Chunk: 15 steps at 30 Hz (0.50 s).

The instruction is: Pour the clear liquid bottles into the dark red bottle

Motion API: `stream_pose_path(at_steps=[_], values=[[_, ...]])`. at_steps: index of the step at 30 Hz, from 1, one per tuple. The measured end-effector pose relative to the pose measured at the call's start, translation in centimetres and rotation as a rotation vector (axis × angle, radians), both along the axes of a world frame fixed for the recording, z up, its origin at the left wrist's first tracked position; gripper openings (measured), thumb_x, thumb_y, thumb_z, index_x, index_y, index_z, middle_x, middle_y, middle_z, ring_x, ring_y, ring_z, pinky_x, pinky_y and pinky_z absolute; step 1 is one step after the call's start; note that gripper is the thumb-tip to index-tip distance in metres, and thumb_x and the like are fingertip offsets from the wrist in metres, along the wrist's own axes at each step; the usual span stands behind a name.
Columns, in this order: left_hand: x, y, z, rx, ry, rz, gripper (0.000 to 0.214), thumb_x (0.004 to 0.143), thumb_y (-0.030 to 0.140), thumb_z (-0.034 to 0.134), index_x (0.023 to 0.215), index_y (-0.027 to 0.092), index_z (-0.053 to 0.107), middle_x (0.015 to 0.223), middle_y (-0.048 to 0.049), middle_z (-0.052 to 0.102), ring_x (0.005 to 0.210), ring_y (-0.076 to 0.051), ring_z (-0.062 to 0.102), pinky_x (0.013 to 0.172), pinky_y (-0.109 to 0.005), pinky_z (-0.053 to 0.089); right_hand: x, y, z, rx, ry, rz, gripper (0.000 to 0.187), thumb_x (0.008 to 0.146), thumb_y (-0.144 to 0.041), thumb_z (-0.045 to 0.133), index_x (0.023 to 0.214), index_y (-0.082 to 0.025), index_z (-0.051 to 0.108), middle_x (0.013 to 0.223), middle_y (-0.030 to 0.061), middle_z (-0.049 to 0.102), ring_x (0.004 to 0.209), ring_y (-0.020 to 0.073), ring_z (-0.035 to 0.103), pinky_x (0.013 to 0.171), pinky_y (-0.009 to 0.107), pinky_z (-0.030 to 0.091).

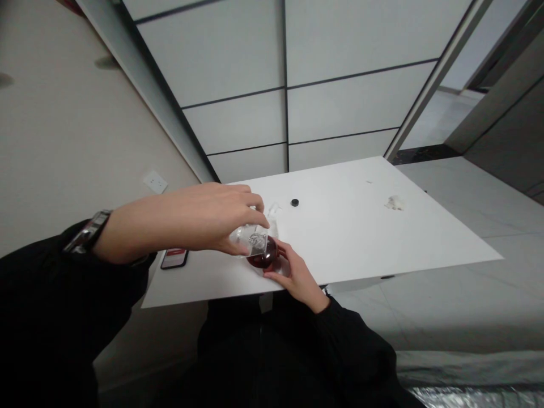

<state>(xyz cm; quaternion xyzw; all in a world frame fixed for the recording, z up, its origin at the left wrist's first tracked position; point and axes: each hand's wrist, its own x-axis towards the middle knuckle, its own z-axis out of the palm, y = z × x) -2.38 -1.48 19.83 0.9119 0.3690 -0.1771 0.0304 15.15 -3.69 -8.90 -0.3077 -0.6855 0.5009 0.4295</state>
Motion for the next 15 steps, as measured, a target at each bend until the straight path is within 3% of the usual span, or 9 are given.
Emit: stream_pose_path(at_steps=[15], values=[[0.82, 0.24, 0.55, -0.019, 0.026, -0.006, 0.026, 0.089, 0.041, 0.071, 0.110, 0.030, 0.082, 0.106, -0.0069, 0.080, 0.101, -0.029, 0.070, 0.082, -0.036, 0.047, -0.34, -0.30, 0.23, 0.043, -0.019, -0.018, 0.074, 0.090, -0.049, 0.084, 0.151, -0.027, 0.048, 0.144, 0.0142, 0.067, 0.134, 0.0321, 0.066, 0.118, 0.057, 0.051]])
